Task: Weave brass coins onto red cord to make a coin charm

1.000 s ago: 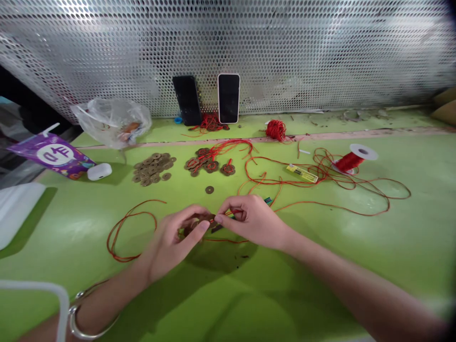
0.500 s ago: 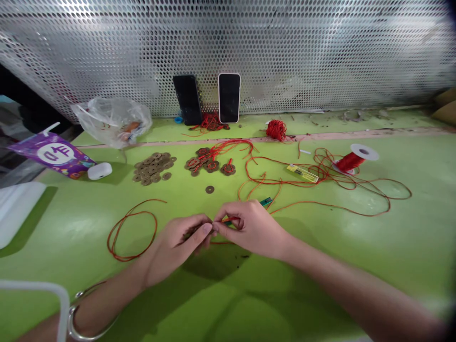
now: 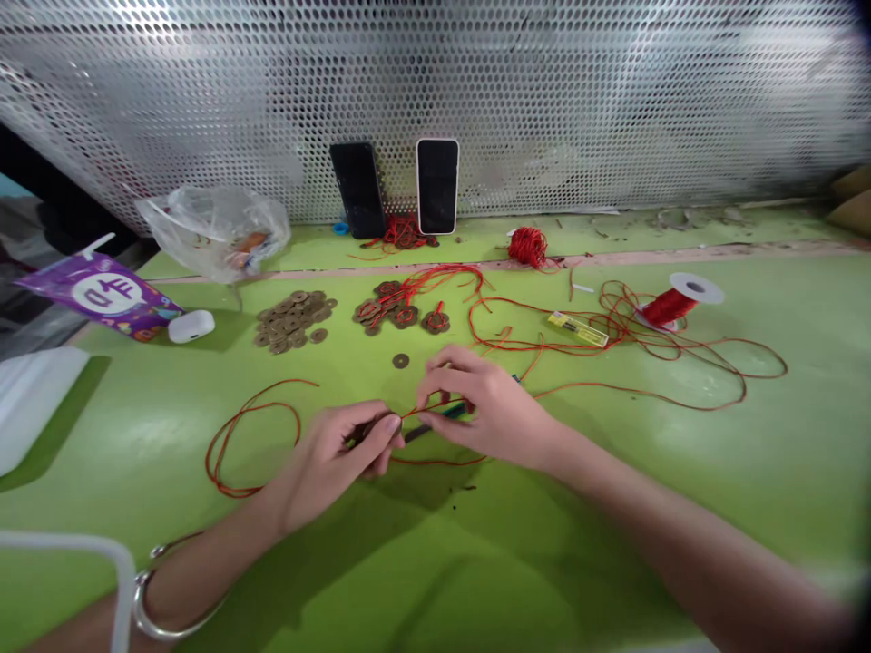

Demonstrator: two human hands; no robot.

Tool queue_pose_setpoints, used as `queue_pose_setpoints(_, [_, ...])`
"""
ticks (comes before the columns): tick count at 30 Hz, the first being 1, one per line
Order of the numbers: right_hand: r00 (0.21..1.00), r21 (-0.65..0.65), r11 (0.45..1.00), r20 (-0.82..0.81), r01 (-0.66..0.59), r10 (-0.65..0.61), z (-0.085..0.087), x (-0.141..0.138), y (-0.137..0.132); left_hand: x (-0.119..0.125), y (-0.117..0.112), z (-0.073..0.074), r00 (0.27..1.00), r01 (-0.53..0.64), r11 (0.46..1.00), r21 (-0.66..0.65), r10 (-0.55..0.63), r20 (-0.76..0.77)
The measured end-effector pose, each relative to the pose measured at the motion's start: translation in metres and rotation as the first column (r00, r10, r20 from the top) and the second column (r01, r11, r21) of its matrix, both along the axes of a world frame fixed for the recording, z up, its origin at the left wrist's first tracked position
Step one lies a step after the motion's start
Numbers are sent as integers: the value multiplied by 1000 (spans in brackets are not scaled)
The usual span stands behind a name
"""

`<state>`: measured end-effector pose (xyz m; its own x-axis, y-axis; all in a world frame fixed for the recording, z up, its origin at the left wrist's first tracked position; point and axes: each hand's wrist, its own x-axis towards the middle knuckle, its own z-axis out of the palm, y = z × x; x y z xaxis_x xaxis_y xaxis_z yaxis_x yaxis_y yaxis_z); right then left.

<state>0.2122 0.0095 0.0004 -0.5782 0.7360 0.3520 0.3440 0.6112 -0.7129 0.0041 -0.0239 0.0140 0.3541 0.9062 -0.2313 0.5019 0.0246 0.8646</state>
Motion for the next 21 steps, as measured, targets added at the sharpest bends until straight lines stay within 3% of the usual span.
queue_pose_setpoints(7, [999, 6, 999, 0, -52, 52, 0, -1, 1, 0, 2, 2, 1000, -26, 1000, -18, 26, 9])
queue_pose_setpoints(14, [997, -111, 991, -28, -76, 73, 1, -1, 4, 2, 1, 4, 999, -37, 999, 26, 37, -27])
queue_pose_setpoints(21, [999, -43, 998, 35, -36, 37, 6, 4, 11, 1, 1, 6, 998, -36, 999, 35, 38, -54])
